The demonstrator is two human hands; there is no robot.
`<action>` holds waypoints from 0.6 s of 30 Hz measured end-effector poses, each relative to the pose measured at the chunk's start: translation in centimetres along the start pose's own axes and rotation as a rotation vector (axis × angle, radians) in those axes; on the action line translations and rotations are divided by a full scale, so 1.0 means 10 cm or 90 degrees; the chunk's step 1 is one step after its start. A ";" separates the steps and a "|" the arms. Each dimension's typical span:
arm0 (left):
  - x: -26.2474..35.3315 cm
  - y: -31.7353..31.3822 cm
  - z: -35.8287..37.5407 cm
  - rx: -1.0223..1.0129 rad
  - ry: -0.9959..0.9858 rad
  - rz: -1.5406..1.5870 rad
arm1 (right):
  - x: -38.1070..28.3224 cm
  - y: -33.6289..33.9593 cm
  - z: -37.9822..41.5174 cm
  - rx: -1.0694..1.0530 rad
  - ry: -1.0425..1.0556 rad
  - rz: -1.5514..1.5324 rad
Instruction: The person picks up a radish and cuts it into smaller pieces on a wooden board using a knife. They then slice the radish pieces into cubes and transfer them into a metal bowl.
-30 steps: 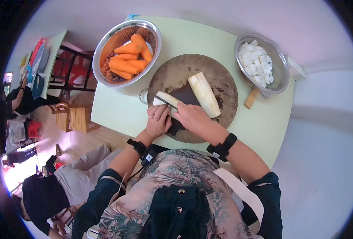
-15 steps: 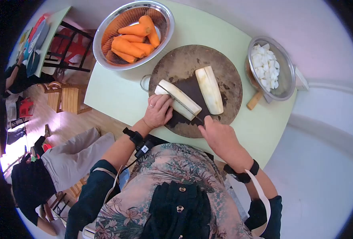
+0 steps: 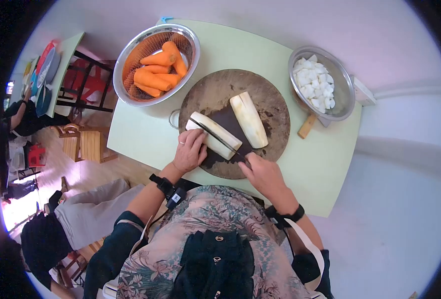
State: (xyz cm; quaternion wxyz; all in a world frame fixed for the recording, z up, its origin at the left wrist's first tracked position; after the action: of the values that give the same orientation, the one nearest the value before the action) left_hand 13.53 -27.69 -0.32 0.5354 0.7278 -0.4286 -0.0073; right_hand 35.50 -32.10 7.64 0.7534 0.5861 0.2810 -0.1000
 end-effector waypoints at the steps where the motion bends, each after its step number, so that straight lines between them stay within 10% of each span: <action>1: 0.02 0.05 -0.01 0.002 -0.005 -0.005 | 0.01 0.06 0.10 0.052 -0.052 -0.071; 8: 0.16 0.19 -0.49 -0.258 -0.136 -0.079 | 0.52 -0.01 0.63 0.192 -0.313 -0.235; 18: 0.16 -0.10 -0.86 -0.490 -0.226 -0.170 | 0.47 -0.09 0.69 0.199 -0.324 -0.310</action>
State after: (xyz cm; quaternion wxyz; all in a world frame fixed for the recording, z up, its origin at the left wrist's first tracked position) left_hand 19.18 -22.02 3.30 0.6797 0.5122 -0.3821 -0.3601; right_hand 41.03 -38.01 5.45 0.6547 0.5664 0.1970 -0.4602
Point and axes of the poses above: each hand's wrist, its own z-axis away from the middle knuckle, its own y-axis out of the back of the hand, x = y × z, the point moved 4 cm from there along -z, towards the middle knuckle
